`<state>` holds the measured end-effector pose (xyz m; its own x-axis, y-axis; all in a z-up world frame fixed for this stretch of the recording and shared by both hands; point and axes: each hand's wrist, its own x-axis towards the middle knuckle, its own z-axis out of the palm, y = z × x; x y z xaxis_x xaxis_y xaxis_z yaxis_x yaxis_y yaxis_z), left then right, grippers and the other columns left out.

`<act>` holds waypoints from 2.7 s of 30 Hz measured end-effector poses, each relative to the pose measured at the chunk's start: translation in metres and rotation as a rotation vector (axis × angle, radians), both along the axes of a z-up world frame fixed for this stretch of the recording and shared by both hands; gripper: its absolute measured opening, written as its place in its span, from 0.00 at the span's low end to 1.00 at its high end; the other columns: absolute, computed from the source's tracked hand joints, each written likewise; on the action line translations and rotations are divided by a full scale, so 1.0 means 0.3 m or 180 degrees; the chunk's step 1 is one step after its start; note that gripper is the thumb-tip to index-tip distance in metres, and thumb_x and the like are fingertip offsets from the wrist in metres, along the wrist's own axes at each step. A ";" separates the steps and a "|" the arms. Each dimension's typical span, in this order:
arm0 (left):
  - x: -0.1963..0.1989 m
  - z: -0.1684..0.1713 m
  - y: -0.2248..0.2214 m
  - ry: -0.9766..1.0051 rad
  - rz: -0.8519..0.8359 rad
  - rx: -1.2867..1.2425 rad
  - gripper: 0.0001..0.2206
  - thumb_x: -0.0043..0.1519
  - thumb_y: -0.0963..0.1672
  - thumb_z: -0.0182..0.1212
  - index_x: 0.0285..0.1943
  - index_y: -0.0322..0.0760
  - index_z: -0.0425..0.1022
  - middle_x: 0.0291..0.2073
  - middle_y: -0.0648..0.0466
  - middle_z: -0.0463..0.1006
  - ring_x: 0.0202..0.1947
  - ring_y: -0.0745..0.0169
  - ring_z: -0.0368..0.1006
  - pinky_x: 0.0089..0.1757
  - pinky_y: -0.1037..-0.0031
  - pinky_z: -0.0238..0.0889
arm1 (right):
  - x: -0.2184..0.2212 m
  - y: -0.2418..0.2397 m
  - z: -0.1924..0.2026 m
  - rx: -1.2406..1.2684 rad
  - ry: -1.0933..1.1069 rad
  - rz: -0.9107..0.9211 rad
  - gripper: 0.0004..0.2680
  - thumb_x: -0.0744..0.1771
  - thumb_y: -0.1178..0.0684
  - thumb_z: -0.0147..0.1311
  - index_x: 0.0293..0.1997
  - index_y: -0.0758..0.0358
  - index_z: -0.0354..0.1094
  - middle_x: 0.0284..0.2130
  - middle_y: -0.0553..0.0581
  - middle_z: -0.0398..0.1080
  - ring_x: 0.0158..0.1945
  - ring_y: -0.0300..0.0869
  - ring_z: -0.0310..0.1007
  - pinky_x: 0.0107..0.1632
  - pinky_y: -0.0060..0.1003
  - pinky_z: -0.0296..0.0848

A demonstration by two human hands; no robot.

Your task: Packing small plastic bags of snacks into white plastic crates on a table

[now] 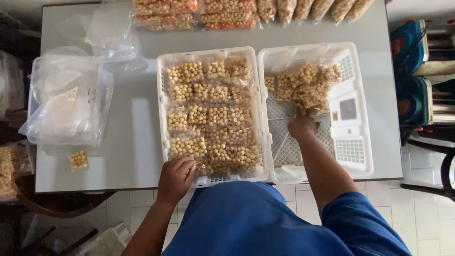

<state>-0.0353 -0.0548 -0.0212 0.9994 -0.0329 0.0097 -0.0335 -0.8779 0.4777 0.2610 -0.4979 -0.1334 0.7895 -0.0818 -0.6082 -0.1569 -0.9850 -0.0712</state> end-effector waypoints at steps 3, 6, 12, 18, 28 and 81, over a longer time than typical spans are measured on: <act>-0.006 -0.060 0.023 -0.0074 -0.0015 0.0060 0.08 0.77 0.47 0.66 0.59 0.49 0.89 0.56 0.57 0.89 0.56 0.50 0.87 0.52 0.54 0.77 | -0.012 -0.004 -0.085 -0.0524 -0.0443 0.0309 0.20 0.76 0.49 0.53 0.81 0.57 0.69 0.75 0.75 0.73 0.75 0.70 0.75 0.74 0.72 0.56; 0.004 -0.055 0.037 -0.0211 -0.0147 0.0019 0.08 0.77 0.47 0.66 0.57 0.48 0.90 0.55 0.57 0.90 0.56 0.51 0.88 0.53 0.56 0.77 | -0.101 -0.027 -0.141 -0.0699 -0.0563 0.0535 0.13 0.75 0.51 0.59 0.68 0.56 0.78 0.65 0.67 0.81 0.71 0.66 0.78 0.74 0.72 0.55; 0.062 -0.036 0.036 -0.0292 -0.0440 -0.0389 0.08 0.77 0.45 0.66 0.57 0.47 0.90 0.54 0.56 0.91 0.53 0.47 0.89 0.51 0.54 0.77 | -0.250 -0.028 -0.002 -0.0066 -0.0706 -0.0596 0.16 0.75 0.44 0.53 0.72 0.54 0.70 0.62 0.65 0.84 0.69 0.65 0.81 0.73 0.70 0.62; 0.112 -0.020 0.049 -0.0513 -0.0919 -0.0497 0.08 0.76 0.46 0.66 0.59 0.50 0.90 0.55 0.56 0.90 0.53 0.45 0.88 0.51 0.52 0.76 | -0.319 -0.158 -0.246 0.2316 -0.1185 -0.2507 0.14 0.69 0.44 0.70 0.60 0.52 0.84 0.33 0.58 0.79 0.34 0.45 0.78 0.43 0.45 0.78; 0.141 0.064 0.024 0.0226 -0.0874 -0.1708 0.10 0.79 0.46 0.66 0.63 0.45 0.90 0.51 0.51 0.93 0.56 0.40 0.90 0.55 0.51 0.80 | -0.536 0.325 0.221 0.5803 -0.0419 -0.3384 0.20 0.74 0.54 0.49 0.80 0.59 0.68 0.66 0.68 0.79 0.61 0.56 0.86 0.60 0.51 0.86; 0.108 -0.202 0.103 -0.0817 -0.1950 -0.0009 0.16 0.76 0.55 0.63 0.46 0.48 0.90 0.53 0.56 0.90 0.57 0.45 0.85 0.55 0.47 0.71 | -0.409 0.540 0.301 0.2721 -0.0928 -0.0431 0.13 0.72 0.52 0.57 0.59 0.34 0.87 0.36 0.51 0.88 0.45 0.47 0.91 0.55 0.47 0.84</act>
<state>-0.0028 -0.0239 -0.0818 0.7658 -0.5942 0.2460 -0.6394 -0.6625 0.3902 0.1382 -0.3360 -0.0432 0.9379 0.2018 -0.2821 -0.1286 -0.5530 -0.8232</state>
